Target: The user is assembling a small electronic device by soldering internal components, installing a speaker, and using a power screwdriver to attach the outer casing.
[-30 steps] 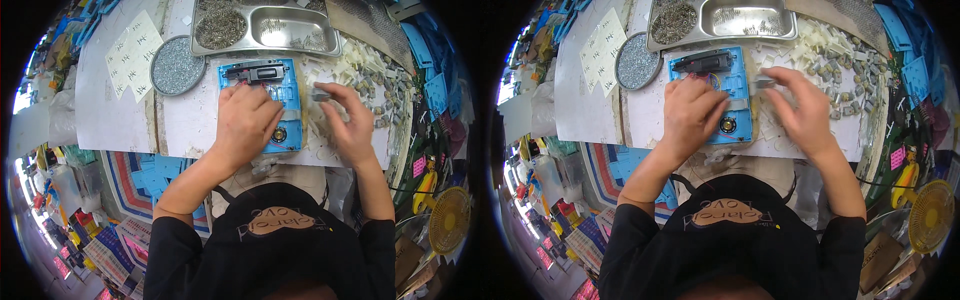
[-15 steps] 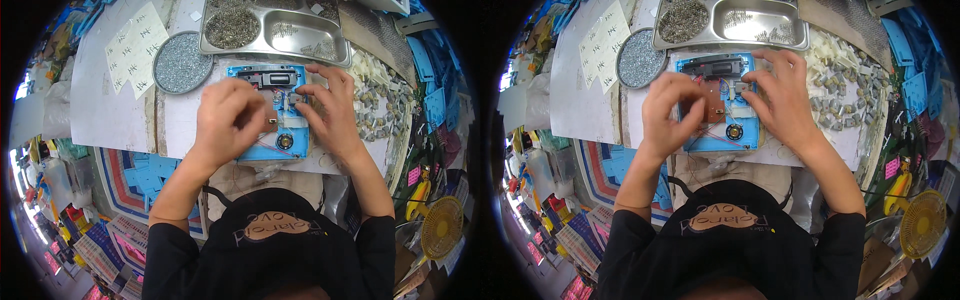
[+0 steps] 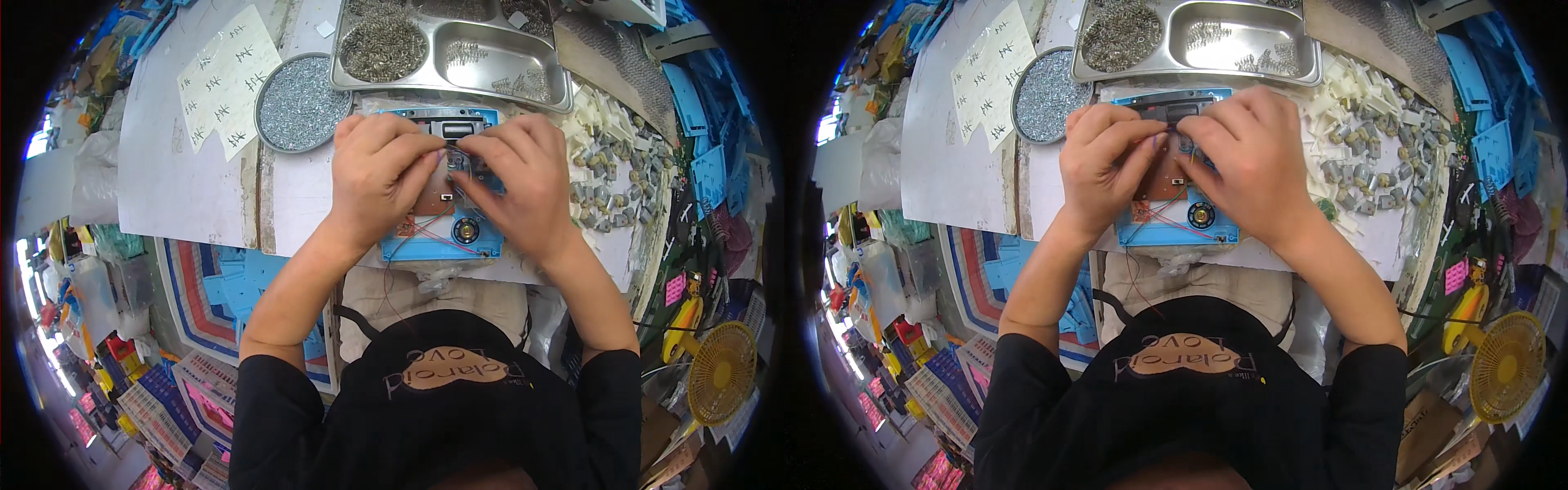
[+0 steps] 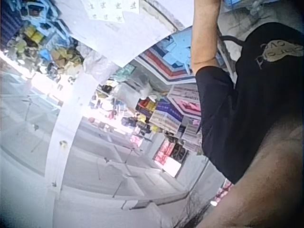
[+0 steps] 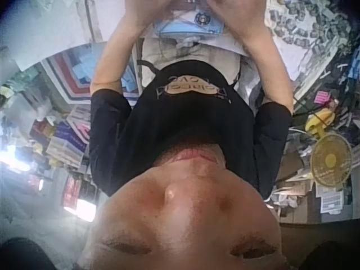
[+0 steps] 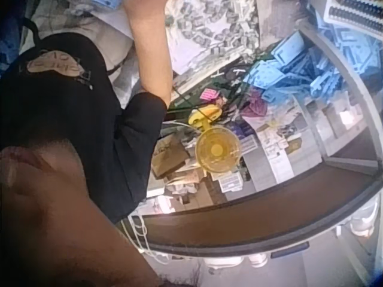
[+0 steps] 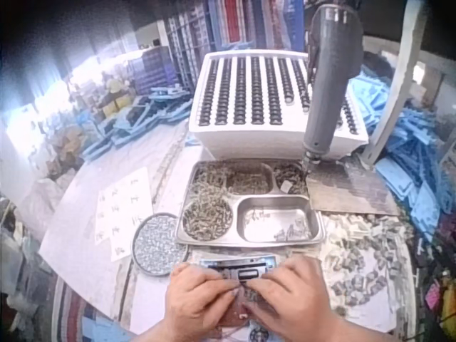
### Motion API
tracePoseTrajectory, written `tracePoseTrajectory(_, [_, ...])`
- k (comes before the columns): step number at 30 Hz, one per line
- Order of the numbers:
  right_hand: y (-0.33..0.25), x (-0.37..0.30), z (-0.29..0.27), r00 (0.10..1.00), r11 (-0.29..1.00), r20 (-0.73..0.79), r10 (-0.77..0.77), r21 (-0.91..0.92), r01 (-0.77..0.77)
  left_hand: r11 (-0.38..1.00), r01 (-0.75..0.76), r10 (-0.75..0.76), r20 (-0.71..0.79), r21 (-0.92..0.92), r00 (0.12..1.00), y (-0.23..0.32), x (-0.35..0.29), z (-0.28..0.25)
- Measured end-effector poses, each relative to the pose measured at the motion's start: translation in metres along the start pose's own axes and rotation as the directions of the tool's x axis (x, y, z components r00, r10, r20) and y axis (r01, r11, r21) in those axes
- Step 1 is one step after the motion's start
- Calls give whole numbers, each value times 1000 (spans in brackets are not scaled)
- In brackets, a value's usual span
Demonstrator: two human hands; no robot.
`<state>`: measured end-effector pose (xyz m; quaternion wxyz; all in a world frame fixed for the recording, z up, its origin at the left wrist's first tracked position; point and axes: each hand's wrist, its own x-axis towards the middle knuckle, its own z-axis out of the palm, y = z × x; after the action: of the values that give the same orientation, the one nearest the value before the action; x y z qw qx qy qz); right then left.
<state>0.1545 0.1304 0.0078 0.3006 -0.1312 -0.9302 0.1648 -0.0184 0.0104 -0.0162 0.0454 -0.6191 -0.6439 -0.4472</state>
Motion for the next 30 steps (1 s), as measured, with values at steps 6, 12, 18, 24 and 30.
tracePoseTrajectory(6, [7, -4, 8, 998, 999, -54, -42, -26, 40, 957, 264, -260, -43, 120, 965, 4, -29, -1])
tracePoseTrajectory(12, [8, -11, 3, 1000, 998, -12, 16, -58, -16, 944, 237, -203, -163, 230, 966, 34, -19, -3])
tracePoseTrajectory(18, [12, -2, -5, 999, 1000, -33, -31, 1, 32, 978, 147, -131, 111, -149, 985, 63, 3, -5])
tracePoseTrajectory(24, [24, -5, -10, 999, 993, -33, -20, 119, 24, 984, 150, -126, 225, -96, 966, 33, 11, 9])
tracePoseTrajectory(30, [38, -58, -68, 928, 931, -152, 340, 195, -309, 950, 275, -234, 251, -145, 939, 37, 14, 7])
